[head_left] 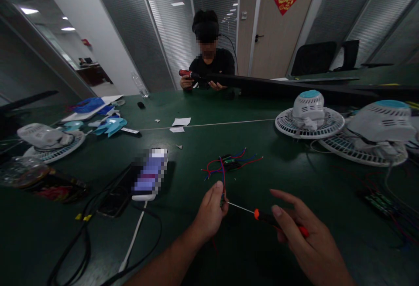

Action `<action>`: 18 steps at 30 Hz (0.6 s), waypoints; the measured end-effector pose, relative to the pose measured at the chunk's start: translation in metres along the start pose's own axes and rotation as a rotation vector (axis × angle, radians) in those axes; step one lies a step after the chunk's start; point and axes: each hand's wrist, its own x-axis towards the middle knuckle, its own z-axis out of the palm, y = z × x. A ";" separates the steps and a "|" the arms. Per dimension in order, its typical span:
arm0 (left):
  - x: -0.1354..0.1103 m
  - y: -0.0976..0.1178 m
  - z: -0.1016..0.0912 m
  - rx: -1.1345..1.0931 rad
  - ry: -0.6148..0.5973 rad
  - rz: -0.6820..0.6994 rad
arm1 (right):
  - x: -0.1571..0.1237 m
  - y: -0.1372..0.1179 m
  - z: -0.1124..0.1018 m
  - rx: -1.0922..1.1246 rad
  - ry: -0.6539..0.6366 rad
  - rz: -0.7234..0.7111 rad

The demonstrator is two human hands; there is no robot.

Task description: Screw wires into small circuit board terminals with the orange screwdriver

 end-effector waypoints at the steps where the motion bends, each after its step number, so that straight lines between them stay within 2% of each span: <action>1: 0.000 0.000 0.000 -0.003 -0.003 0.002 | 0.000 0.000 0.000 -0.005 0.000 0.001; 12: -0.001 0.003 0.000 -0.004 -0.036 -0.001 | 0.000 0.000 0.000 -0.007 -0.003 0.029; 18: -0.001 0.004 0.000 0.016 -0.024 -0.003 | 0.002 0.005 -0.002 -0.047 -0.028 -0.001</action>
